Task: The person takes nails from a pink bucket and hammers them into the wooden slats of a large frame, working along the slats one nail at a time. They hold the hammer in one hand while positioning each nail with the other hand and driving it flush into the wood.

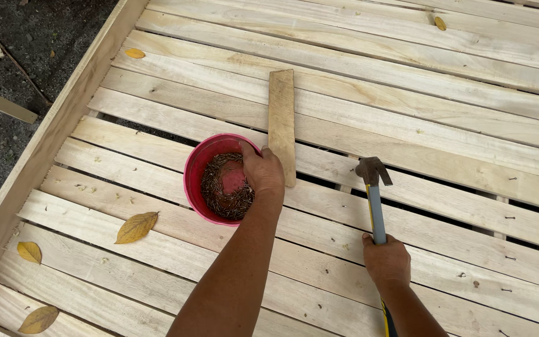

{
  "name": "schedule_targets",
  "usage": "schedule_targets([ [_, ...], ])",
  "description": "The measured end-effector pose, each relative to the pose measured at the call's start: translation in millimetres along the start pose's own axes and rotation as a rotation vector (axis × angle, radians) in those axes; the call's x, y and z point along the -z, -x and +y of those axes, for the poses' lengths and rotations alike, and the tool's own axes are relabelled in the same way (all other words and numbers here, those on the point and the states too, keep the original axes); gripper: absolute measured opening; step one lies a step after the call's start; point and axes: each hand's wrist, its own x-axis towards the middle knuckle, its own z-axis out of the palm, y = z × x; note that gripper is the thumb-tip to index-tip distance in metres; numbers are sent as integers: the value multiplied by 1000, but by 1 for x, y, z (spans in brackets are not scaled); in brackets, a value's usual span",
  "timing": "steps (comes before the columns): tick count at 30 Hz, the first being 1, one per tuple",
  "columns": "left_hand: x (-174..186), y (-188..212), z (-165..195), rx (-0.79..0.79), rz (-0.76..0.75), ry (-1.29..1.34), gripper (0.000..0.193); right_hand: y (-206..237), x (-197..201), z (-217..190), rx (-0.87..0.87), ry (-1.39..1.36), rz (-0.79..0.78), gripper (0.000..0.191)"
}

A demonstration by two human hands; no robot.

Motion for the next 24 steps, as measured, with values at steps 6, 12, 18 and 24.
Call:
schedule_targets([
  [6, -11, -29, -7, -347, -209, -138, 43, 0, 0, -1, -9, 8, -2, 44],
  [12, 2, -42, 11, -387, -317, -926, 39, 2, 0, -5, -1, 0, -6, 43],
  [18, 19, -43, 9, -495, -403, -981, 23, 9, 1, -12, -6, -20, 3, 39],
  [24, 19, -46, -7, -341, -330, -906, 14, 17, 4, -18, 7, -39, 10, 39],
])
